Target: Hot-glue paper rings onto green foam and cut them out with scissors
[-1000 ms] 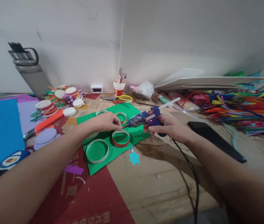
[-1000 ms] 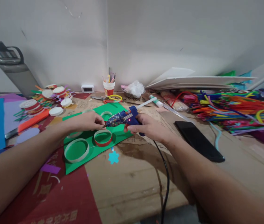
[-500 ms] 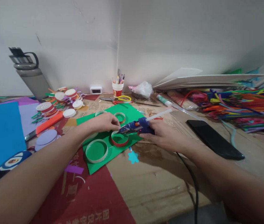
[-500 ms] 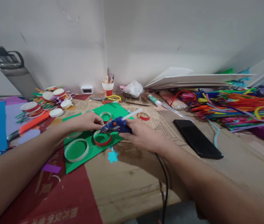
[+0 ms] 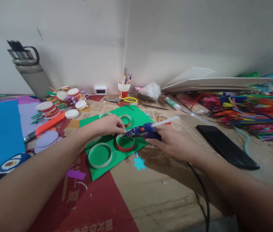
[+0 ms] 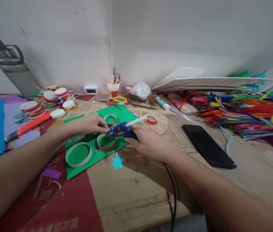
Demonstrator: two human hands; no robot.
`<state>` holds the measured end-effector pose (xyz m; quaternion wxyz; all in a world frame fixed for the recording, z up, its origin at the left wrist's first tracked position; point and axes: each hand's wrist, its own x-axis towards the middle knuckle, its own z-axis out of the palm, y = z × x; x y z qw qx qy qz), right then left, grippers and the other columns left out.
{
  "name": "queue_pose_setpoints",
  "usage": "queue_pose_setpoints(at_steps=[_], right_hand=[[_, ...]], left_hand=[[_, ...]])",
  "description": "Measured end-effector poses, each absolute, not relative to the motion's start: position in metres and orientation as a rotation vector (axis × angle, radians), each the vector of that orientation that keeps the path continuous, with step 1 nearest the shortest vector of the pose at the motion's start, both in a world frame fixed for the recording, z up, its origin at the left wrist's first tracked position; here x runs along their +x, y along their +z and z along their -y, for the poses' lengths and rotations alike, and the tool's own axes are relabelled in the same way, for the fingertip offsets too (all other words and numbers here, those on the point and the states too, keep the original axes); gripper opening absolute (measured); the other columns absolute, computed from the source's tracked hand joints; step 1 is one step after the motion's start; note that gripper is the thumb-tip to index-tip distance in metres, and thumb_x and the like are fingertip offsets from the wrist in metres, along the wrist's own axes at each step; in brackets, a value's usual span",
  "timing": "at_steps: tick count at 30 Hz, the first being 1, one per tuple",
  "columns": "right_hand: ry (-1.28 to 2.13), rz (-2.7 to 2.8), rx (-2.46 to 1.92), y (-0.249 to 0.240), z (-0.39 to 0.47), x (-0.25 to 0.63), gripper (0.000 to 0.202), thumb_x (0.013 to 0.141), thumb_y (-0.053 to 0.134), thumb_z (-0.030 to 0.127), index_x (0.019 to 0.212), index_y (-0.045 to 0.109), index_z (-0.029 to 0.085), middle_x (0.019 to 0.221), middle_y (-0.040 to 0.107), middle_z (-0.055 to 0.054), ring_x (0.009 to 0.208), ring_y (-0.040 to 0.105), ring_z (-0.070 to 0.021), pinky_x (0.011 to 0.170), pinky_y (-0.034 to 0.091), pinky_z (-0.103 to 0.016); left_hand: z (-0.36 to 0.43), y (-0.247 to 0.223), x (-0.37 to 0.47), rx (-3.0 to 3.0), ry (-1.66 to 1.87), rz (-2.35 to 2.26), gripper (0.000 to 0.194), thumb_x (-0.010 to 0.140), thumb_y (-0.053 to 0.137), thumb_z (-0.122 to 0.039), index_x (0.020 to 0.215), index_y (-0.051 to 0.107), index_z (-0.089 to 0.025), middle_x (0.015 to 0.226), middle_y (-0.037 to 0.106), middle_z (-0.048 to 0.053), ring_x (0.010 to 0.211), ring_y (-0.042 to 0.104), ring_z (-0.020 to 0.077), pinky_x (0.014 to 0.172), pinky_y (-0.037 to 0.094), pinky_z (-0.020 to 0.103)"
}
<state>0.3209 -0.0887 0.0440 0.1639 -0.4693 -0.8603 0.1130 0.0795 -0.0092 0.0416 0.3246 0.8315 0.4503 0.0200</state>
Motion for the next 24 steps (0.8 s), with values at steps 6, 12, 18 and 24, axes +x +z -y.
queue_pose_setpoints(at_steps=[6, 12, 18, 24], right_hand=[[0.294, 2.470, -1.322, 0.0400, 0.0914, 0.3172, 0.019, 0.091, 0.056, 0.027, 0.073, 0.056, 0.021, 0.064, 0.060, -0.001, 0.061, 0.055, -0.0162, 0.059, 0.040, -0.027], [0.223, 2.488, -1.336, 0.0387, 0.0906, 0.3204, 0.017, 0.091, 0.053, 0.027, 0.077, 0.059, 0.020, 0.070, 0.062, -0.003, 0.068, 0.058, -0.0184, 0.064, 0.042, -0.028], [0.178, 2.490, -1.317, 0.0381, 0.0935, 0.3180, 0.015, 0.092, 0.053, 0.026, 0.080, 0.060, 0.020, 0.070, 0.063, -0.003, 0.067, 0.058, -0.0176, 0.062, 0.042, -0.027], [0.133, 2.509, -1.347, 0.0402, 0.0926, 0.3220, 0.016, 0.091, 0.054, 0.027, 0.079, 0.060, 0.019, 0.070, 0.062, -0.004, 0.071, 0.059, -0.0189, 0.063, 0.041, -0.028]], left_hand=[[0.0093, 0.0401, 0.0801, 2.176, 0.058, -1.181, 0.024, 0.076, 0.059, -0.036, 0.080, 0.074, -0.018, 0.063, 0.062, -0.001, 0.056, 0.053, 0.0114, 0.054, 0.039, 0.023], [0.0080, 0.0372, 0.0795, 2.187, 0.072, -1.173, 0.024, 0.077, 0.060, -0.038, 0.081, 0.075, -0.019, 0.060, 0.061, -0.002, 0.056, 0.053, 0.0112, 0.053, 0.038, 0.022], [0.0091, 0.0389, 0.0803, 2.182, 0.062, -1.181, 0.021, 0.077, 0.059, -0.032, 0.080, 0.074, -0.018, 0.059, 0.060, -0.002, 0.055, 0.052, 0.0108, 0.054, 0.037, 0.022], [0.0099, 0.0395, 0.0810, 2.153, 0.082, -1.193, 0.022, 0.077, 0.063, -0.036, 0.080, 0.075, -0.018, 0.058, 0.059, -0.002, 0.056, 0.052, 0.0115, 0.054, 0.036, 0.023]])
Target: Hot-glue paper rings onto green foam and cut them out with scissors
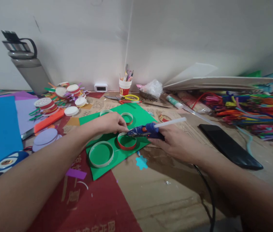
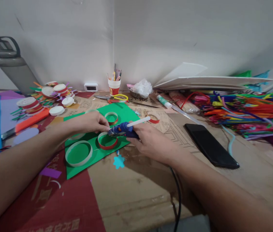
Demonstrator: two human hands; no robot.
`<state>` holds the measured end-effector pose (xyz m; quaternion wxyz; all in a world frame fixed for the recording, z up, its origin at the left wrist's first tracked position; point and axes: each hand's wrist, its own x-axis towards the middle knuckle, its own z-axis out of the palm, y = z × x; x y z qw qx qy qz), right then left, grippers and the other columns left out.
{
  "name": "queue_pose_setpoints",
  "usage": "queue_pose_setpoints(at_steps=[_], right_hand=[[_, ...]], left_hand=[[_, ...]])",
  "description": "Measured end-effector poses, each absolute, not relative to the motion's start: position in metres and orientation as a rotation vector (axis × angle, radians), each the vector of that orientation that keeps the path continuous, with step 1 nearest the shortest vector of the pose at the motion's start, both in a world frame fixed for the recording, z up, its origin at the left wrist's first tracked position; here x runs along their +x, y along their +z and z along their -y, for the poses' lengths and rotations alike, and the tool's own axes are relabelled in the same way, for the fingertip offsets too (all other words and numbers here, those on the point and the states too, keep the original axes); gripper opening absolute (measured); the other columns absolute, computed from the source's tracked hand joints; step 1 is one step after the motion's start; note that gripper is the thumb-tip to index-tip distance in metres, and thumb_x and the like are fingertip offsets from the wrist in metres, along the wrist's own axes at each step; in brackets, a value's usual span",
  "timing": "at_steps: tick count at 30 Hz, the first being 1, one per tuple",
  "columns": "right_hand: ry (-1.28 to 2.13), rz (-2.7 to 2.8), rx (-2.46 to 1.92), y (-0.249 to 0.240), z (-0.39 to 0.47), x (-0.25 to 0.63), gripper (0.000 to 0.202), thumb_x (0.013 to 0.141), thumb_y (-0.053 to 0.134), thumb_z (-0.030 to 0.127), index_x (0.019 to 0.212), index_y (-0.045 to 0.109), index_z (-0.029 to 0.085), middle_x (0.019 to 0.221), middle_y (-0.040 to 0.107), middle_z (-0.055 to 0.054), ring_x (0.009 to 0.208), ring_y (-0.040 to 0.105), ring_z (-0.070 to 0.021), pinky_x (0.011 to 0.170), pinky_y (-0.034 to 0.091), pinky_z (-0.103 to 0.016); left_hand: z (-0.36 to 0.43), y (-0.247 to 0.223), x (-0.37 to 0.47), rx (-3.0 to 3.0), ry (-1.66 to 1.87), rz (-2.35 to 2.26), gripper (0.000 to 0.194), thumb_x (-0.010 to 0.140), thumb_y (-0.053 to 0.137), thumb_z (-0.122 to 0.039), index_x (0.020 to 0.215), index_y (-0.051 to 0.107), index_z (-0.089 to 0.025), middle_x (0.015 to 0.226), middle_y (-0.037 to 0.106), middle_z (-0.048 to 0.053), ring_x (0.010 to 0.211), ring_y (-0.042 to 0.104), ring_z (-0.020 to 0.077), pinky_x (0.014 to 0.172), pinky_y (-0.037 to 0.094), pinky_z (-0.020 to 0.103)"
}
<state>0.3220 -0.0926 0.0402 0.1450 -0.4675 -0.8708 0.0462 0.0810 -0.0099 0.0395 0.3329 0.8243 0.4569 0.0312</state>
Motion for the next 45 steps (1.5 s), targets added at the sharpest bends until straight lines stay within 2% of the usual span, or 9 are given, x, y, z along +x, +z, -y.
queue_pose_setpoints(at_steps=[8, 12, 23, 31, 37, 42, 45], right_hand=[[0.175, 2.501, -1.319, 0.037, 0.094, 0.316, 0.015, 0.092, 0.053, 0.026, 0.082, 0.062, 0.020, 0.071, 0.064, -0.003, 0.068, 0.059, -0.0177, 0.062, 0.042, -0.027], [0.134, 2.519, -1.334, 0.040, 0.093, 0.318, 0.014, 0.091, 0.054, 0.025, 0.081, 0.062, 0.019, 0.073, 0.065, -0.004, 0.071, 0.061, -0.0188, 0.064, 0.043, -0.028], [-0.015, 2.524, -1.246, 0.047, 0.101, 0.317, 0.014, 0.091, 0.052, 0.020, 0.093, 0.066, 0.020, 0.090, 0.073, -0.006, 0.082, 0.067, -0.0197, 0.072, 0.048, -0.028], [-0.069, 2.534, -1.308, 0.051, 0.102, 0.320, 0.012, 0.089, 0.053, 0.021, 0.090, 0.065, 0.018, 0.089, 0.073, -0.008, 0.081, 0.067, -0.0222, 0.071, 0.049, -0.031], [0.034, 2.525, -1.241, 0.052, 0.104, 0.314, 0.016, 0.091, 0.050, 0.020, 0.095, 0.066, 0.022, 0.093, 0.074, -0.006, 0.084, 0.068, -0.0210, 0.073, 0.050, -0.031], [-0.035, 2.522, -1.291, 0.049, 0.102, 0.320, 0.013, 0.090, 0.051, 0.021, 0.090, 0.064, 0.019, 0.090, 0.072, -0.009, 0.080, 0.066, -0.0229, 0.070, 0.049, -0.032], [-0.036, 2.521, -1.280, 0.049, 0.102, 0.320, 0.012, 0.090, 0.052, 0.020, 0.091, 0.064, 0.019, 0.089, 0.072, -0.008, 0.079, 0.066, -0.0221, 0.070, 0.049, -0.032]], left_hand=[[0.007, 0.037, 0.080, 2.164, 0.059, -1.200, 0.020, 0.076, 0.060, -0.032, 0.080, 0.075, -0.019, 0.059, 0.060, -0.002, 0.055, 0.052, 0.0112, 0.054, 0.037, 0.023], [0.006, 0.035, 0.079, 2.154, 0.082, -1.182, 0.021, 0.077, 0.062, -0.035, 0.079, 0.075, -0.019, 0.058, 0.059, -0.002, 0.056, 0.052, 0.0117, 0.054, 0.036, 0.023], [0.009, 0.038, 0.081, 2.142, 0.081, -1.207, 0.023, 0.077, 0.063, -0.038, 0.080, 0.076, -0.018, 0.058, 0.059, -0.002, 0.055, 0.051, 0.0110, 0.054, 0.036, 0.023], [0.009, 0.038, 0.080, 2.104, 0.079, -1.208, 0.029, 0.077, 0.064, -0.043, 0.081, 0.076, -0.017, 0.061, 0.061, 0.000, 0.058, 0.052, 0.0116, 0.054, 0.037, 0.022], [0.013, 0.043, 0.082, 2.095, 0.068, -1.236, 0.025, 0.077, 0.062, -0.038, 0.078, 0.074, -0.017, 0.059, 0.059, -0.001, 0.056, 0.052, 0.0115, 0.054, 0.036, 0.023], [0.011, 0.040, 0.081, 2.091, 0.078, -1.208, 0.030, 0.076, 0.064, -0.044, 0.081, 0.075, -0.016, 0.061, 0.060, 0.000, 0.057, 0.052, 0.0122, 0.054, 0.037, 0.024], [0.010, 0.039, 0.080, 2.079, 0.087, -1.209, 0.028, 0.075, 0.064, -0.041, 0.080, 0.075, -0.016, 0.060, 0.060, -0.001, 0.057, 0.052, 0.0123, 0.054, 0.037, 0.023]])
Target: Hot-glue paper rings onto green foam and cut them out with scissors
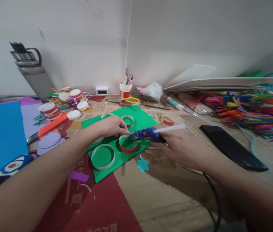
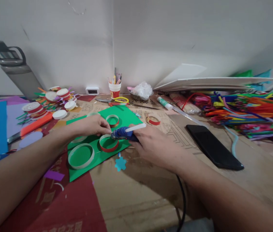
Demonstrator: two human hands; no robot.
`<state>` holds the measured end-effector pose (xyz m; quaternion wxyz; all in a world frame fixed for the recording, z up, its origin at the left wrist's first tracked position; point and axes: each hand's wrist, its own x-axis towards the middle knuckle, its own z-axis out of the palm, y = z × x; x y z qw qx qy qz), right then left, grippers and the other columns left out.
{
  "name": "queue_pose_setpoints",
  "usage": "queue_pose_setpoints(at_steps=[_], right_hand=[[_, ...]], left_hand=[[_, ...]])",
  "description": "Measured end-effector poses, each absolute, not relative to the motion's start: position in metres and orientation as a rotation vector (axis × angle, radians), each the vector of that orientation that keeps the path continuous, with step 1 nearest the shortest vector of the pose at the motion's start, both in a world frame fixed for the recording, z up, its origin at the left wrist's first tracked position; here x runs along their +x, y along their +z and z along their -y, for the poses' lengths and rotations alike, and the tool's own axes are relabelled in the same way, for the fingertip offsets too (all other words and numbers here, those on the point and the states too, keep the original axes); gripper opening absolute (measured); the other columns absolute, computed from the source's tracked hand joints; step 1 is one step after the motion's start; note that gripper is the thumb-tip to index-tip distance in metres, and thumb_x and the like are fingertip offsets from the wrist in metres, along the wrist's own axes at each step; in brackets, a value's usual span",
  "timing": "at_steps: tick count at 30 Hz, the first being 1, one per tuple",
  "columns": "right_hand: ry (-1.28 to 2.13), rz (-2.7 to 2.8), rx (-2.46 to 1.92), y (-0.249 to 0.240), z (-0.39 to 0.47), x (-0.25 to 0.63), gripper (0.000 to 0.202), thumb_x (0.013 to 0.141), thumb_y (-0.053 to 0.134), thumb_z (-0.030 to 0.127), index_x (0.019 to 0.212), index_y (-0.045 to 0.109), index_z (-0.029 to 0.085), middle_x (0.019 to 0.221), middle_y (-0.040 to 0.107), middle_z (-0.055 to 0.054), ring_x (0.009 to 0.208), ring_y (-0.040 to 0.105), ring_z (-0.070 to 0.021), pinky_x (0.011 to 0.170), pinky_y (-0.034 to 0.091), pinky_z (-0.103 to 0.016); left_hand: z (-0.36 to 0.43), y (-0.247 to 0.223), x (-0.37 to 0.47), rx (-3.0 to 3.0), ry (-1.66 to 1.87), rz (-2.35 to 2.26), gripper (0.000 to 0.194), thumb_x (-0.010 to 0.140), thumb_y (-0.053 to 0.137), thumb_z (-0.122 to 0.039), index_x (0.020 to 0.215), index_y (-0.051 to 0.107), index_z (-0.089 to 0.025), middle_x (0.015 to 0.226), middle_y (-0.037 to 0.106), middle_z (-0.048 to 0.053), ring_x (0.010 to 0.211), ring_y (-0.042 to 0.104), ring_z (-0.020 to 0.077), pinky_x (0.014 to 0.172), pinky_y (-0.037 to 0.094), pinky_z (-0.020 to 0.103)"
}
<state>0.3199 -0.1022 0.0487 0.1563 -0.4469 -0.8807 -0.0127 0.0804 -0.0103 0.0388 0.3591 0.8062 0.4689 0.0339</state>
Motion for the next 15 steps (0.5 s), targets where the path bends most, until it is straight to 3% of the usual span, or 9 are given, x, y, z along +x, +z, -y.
queue_pose_setpoints(at_steps=[5, 15], right_hand=[[0.038, 2.512, -1.235, 0.0460, 0.1020, 0.3134, 0.013, 0.092, 0.052, 0.022, 0.097, 0.064, 0.021, 0.095, 0.073, -0.006, 0.087, 0.067, -0.0206, 0.072, 0.048, -0.028], [-0.062, 2.518, -1.260, 0.0498, 0.1037, 0.3188, 0.014, 0.090, 0.049, 0.021, 0.090, 0.063, 0.020, 0.087, 0.072, -0.007, 0.076, 0.066, -0.0215, 0.068, 0.048, -0.032]], left_hand=[[0.0116, 0.0409, 0.0812, 2.098, 0.079, -1.213, 0.023, 0.076, 0.061, -0.036, 0.077, 0.073, -0.016, 0.058, 0.057, -0.002, 0.056, 0.051, 0.0119, 0.053, 0.037, 0.024], [0.0123, 0.0413, 0.0808, 2.073, 0.086, -1.211, 0.025, 0.076, 0.064, -0.039, 0.079, 0.075, -0.017, 0.061, 0.059, -0.001, 0.058, 0.052, 0.0114, 0.055, 0.037, 0.022]])
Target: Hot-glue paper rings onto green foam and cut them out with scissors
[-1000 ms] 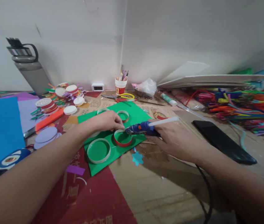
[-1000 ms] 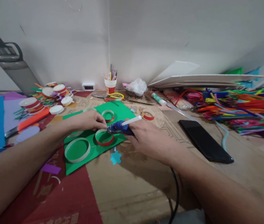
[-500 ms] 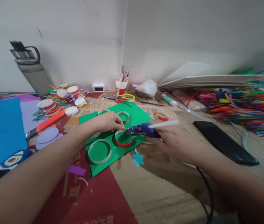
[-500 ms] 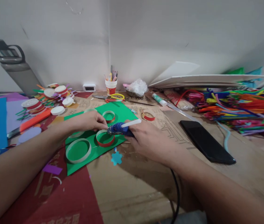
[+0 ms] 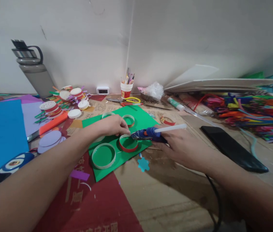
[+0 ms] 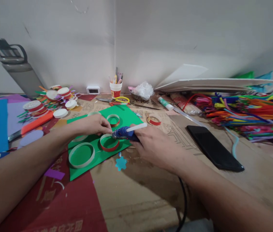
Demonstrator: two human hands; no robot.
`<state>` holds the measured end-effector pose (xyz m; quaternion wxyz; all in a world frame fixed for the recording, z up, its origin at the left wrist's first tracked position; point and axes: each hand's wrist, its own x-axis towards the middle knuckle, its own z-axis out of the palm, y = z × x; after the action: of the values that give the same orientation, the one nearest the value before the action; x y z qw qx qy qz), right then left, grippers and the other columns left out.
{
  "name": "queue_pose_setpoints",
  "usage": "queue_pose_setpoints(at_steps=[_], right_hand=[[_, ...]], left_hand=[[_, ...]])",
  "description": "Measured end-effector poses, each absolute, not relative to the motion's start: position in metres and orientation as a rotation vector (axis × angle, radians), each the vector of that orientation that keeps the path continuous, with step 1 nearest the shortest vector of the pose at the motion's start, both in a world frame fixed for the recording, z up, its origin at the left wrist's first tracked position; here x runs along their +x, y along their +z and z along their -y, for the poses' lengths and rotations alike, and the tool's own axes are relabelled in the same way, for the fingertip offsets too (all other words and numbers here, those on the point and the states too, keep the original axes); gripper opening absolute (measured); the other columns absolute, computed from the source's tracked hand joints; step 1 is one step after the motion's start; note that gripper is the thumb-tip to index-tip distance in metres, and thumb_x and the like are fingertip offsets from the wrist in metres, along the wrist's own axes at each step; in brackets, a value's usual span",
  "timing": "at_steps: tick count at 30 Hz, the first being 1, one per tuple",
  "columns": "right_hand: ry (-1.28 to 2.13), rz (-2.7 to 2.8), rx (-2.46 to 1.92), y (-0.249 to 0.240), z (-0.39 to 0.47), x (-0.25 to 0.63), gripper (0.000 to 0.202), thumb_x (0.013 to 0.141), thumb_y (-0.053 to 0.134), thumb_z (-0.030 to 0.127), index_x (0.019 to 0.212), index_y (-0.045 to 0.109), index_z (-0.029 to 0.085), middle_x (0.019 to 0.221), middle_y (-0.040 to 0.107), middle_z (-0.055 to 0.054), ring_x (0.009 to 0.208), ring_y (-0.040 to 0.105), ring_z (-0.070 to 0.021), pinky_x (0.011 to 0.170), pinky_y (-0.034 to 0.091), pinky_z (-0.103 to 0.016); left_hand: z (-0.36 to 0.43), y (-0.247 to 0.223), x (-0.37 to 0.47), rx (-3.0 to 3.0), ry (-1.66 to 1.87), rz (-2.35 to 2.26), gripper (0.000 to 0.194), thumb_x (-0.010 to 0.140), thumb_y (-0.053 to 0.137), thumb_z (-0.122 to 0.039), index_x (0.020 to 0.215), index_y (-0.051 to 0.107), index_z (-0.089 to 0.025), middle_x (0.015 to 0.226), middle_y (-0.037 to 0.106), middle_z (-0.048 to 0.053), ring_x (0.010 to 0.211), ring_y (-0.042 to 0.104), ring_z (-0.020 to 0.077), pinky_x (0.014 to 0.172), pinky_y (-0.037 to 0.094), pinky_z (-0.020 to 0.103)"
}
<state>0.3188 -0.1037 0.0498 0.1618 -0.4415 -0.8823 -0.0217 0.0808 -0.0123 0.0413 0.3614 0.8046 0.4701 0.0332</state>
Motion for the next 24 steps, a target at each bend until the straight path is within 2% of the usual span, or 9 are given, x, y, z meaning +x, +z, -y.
queue_pose_setpoints(at_steps=[8, 15, 24], right_hand=[[0.075, 2.540, -1.197, 0.049, 0.105, 0.307, 0.014, 0.093, 0.048, 0.021, 0.093, 0.062, 0.023, 0.092, 0.071, -0.004, 0.085, 0.066, -0.0197, 0.075, 0.050, -0.029], [-0.054, 2.512, -1.277, 0.049, 0.104, 0.314, 0.013, 0.091, 0.050, 0.021, 0.092, 0.063, 0.020, 0.089, 0.072, -0.007, 0.079, 0.066, -0.0213, 0.069, 0.049, -0.031], [-0.060, 2.516, -1.269, 0.051, 0.107, 0.310, 0.015, 0.091, 0.050, 0.020, 0.094, 0.065, 0.021, 0.091, 0.072, -0.007, 0.081, 0.067, -0.0217, 0.070, 0.049, -0.031]], left_hand=[[0.010, 0.039, 0.080, 2.125, 0.076, -1.187, 0.023, 0.076, 0.061, -0.036, 0.078, 0.074, -0.018, 0.059, 0.059, -0.001, 0.056, 0.051, 0.0117, 0.054, 0.038, 0.023], [0.013, 0.041, 0.081, 2.081, 0.093, -1.201, 0.022, 0.077, 0.064, -0.037, 0.078, 0.074, -0.018, 0.060, 0.060, -0.001, 0.056, 0.051, 0.0106, 0.054, 0.037, 0.022], [0.011, 0.040, 0.080, 2.086, 0.079, -1.207, 0.023, 0.077, 0.064, -0.037, 0.079, 0.075, -0.017, 0.062, 0.061, -0.001, 0.057, 0.052, 0.0111, 0.054, 0.038, 0.022]])
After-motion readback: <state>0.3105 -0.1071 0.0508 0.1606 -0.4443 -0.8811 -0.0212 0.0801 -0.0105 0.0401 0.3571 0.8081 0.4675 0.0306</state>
